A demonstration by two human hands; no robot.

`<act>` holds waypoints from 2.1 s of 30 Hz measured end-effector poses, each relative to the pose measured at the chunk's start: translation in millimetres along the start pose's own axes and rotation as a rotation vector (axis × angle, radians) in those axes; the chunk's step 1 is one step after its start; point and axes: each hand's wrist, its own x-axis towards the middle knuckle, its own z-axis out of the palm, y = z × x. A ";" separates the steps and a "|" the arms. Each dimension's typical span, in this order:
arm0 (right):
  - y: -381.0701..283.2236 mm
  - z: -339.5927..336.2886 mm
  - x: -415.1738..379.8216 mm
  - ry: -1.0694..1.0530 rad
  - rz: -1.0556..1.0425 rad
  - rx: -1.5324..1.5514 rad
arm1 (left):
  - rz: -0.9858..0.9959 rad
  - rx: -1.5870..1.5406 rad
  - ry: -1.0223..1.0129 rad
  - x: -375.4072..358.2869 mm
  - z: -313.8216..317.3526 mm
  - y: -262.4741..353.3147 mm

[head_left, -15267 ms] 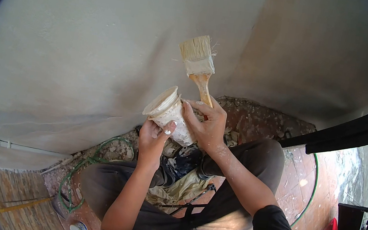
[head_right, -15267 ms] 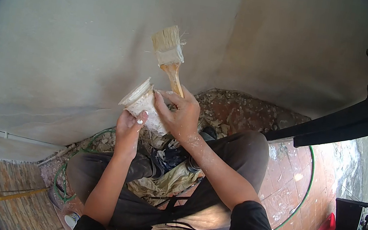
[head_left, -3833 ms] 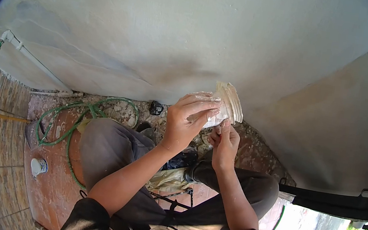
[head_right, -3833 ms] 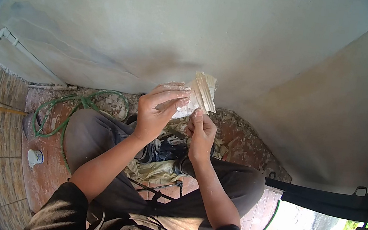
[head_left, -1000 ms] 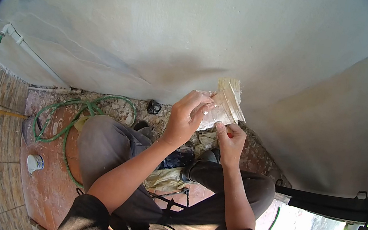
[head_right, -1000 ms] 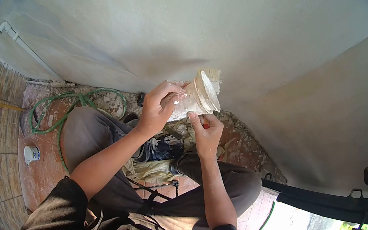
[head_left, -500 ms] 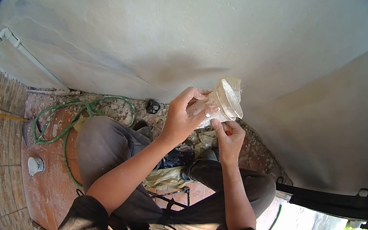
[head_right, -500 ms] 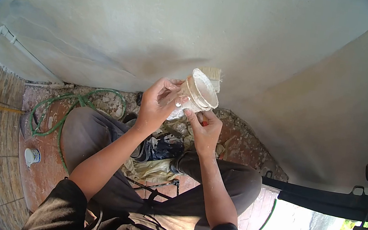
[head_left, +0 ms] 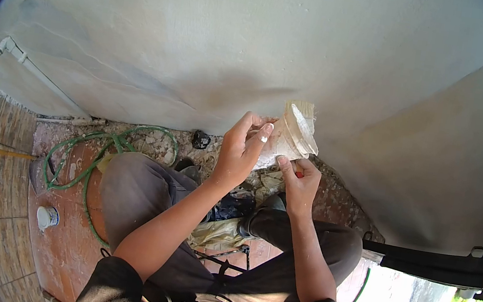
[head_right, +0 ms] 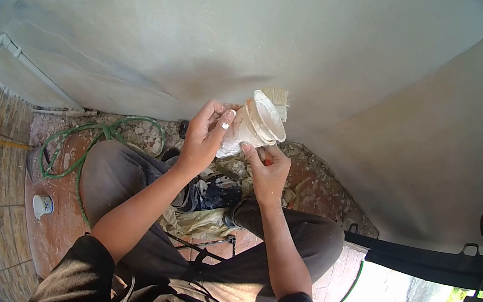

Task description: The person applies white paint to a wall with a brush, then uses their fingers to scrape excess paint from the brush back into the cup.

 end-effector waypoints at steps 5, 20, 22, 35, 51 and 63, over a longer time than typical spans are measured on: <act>14.1 -2.5 6.1 0.128 -0.006 0.066 | 0.221 0.274 -0.080 -2.2 7.1 -7.1; 8.8 -8.2 6.7 0.094 -0.016 0.204 | -0.150 -0.148 -0.076 -5.9 11.0 -16.1; 11.7 -10.8 7.0 0.090 0.020 0.211 | -0.200 -0.163 -0.084 -6.0 9.2 -5.4; 7.1 -7.1 5.9 0.126 -0.141 0.235 | -0.304 -0.096 -0.274 -8.3 7.2 9.1; 2.0 -10.0 3.7 0.100 -0.115 0.079 | -0.411 -0.366 -0.212 -14.8 4.2 -11.3; -6.7 -8.6 -0.1 0.089 -0.147 -0.007 | -0.500 -0.582 -0.229 -9.0 -0.8 -1.4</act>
